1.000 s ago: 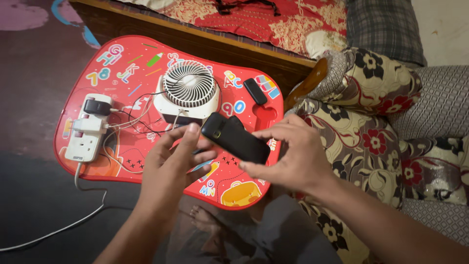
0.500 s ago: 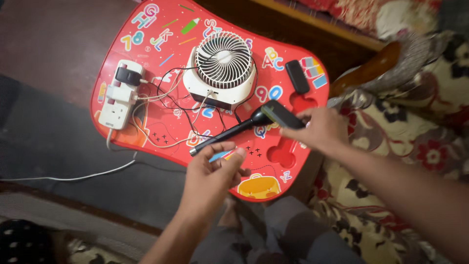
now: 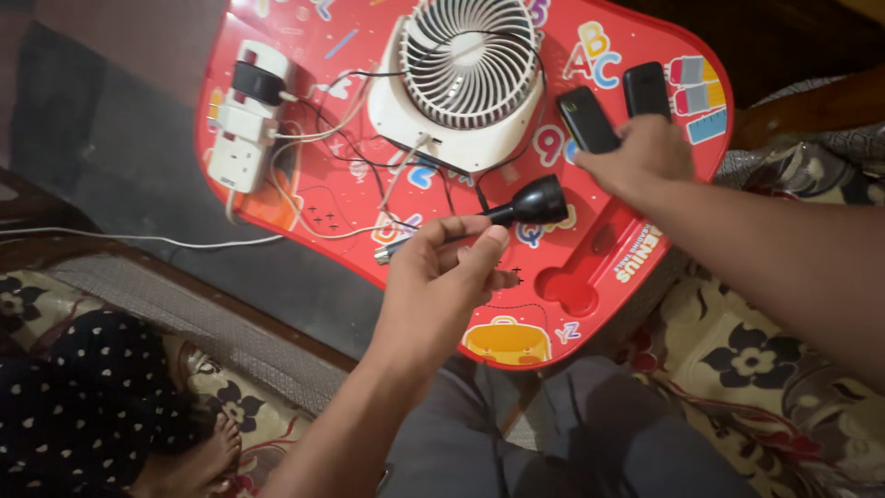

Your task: The person removes the back covers of two feature phones, takes out the batteries, and replaces them with different batteries before closing the covers. The phones are handled one at a time on a small red table.

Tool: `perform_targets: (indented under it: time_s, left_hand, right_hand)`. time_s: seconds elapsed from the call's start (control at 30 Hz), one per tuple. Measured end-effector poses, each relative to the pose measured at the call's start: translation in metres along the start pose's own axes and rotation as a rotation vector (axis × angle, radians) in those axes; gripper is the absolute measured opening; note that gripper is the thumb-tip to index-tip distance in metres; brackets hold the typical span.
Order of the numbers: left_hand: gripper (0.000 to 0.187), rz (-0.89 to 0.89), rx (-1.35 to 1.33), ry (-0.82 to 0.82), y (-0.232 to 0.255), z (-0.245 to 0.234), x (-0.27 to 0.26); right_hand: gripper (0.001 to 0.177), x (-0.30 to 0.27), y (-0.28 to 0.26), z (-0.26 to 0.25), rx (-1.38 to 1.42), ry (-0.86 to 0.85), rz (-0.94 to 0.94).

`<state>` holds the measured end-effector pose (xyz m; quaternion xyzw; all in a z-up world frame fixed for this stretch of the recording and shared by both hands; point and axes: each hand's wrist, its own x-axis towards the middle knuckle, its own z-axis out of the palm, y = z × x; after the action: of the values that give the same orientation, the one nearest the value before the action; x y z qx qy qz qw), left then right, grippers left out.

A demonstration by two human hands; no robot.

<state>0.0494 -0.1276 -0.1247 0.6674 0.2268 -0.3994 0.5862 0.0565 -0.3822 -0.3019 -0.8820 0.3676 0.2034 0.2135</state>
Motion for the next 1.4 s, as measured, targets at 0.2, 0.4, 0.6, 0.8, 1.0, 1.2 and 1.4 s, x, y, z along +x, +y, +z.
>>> perform_targets:
  time_s: [0.2,0.4,0.6,0.8,1.0,1.2,1.4]
  left_hand:
    - [0.038,0.037,0.069,0.039,-0.004,0.027,0.018]
    - [0.038,0.023,0.108,0.013,-0.003,0.037,0.041]
    - [0.036,0.112,0.104,-0.011,-0.004,0.042,0.047]
    - [0.035,0.125,0.293,-0.025,0.007,0.047,0.043]
    - [0.042,0.234,0.245,-0.038,0.023,0.037,0.047]
    - [0.047,0.173,0.247,-0.006,0.036,0.022,0.039]
    - [0.051,0.119,0.203,0.127,0.054,-0.006,0.035]
  right_hand:
    - [0.066,0.012,-0.009,0.013,0.047,0.065,-0.049]
    - [0.078,0.022,0.002,0.020,0.020,0.063,-0.117]
    - [0.075,0.029,0.034,0.022,0.158,0.188,-0.223]
    - [0.090,0.049,0.075,0.012,0.145,0.315,-0.185]
    - [0.074,0.069,0.075,0.004,0.112,0.051,-0.024]
    - [0.036,0.057,0.064,-0.018,0.395,-0.127,0.075]
    - [0.041,-0.023,0.040,-0.040,0.604,-0.172,0.272]
